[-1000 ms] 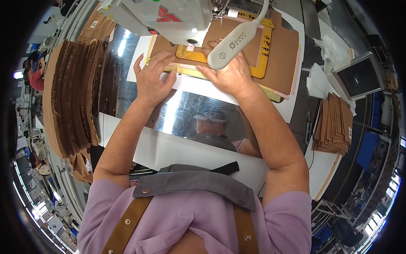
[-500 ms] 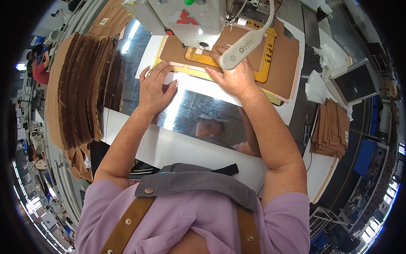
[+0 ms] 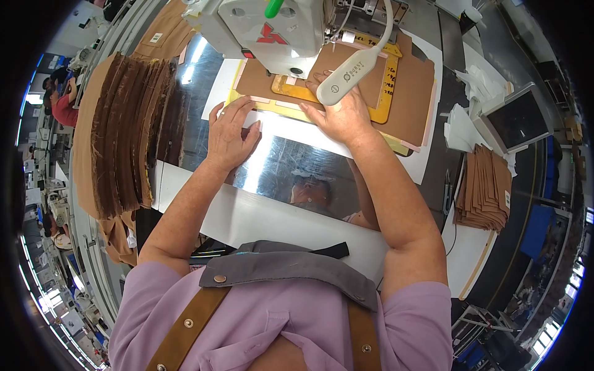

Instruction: Sewing a leather pocket onto a larger piece of material using an industrial sewing machine.

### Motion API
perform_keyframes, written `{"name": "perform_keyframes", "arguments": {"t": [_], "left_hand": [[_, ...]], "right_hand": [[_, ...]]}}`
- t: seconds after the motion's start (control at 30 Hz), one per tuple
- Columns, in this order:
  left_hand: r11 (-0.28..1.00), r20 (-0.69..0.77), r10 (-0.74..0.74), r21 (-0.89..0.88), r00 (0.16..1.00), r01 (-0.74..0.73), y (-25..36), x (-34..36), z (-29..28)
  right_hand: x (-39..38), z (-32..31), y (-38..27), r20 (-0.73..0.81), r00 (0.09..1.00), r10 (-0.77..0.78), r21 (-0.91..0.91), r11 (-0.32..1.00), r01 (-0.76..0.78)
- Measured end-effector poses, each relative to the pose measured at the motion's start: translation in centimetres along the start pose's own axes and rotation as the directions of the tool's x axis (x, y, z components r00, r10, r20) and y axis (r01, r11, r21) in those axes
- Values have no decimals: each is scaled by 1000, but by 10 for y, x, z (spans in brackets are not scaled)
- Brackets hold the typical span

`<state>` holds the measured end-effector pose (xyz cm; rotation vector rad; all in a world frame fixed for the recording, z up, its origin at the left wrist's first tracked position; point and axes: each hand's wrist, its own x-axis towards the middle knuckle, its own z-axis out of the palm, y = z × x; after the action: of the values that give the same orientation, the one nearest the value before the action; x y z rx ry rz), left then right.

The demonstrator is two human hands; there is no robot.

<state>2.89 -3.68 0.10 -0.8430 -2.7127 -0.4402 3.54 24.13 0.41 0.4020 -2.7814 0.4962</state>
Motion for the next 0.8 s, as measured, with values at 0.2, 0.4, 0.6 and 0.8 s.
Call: {"name": "perform_keyframes", "arguments": {"t": [0.2, 0.4, 0.6, 0.8], "left_hand": [[1000, -30, -5, -28, 1000, 5, 1, 1, -2], [1000, -38, -12, -15, 999, 11, -2, 2, -3], [966, -118, -104, -247, 988, 72, -20, 12, -9], [854, -373, -109, -510, 921, -105, -18, 77, -41]], "right_hand": [[-2, 1, 2, 1, 1000, 19, 0, 1000, -19], [-3, 5, 5, -26, 999, -21, -21, 1000, 21], [-7, -5, 16, 48, 999, 24, 1, 1000, -24], [-6, -4, 18, 110, 993, 31, -50, 998, -25]]}}
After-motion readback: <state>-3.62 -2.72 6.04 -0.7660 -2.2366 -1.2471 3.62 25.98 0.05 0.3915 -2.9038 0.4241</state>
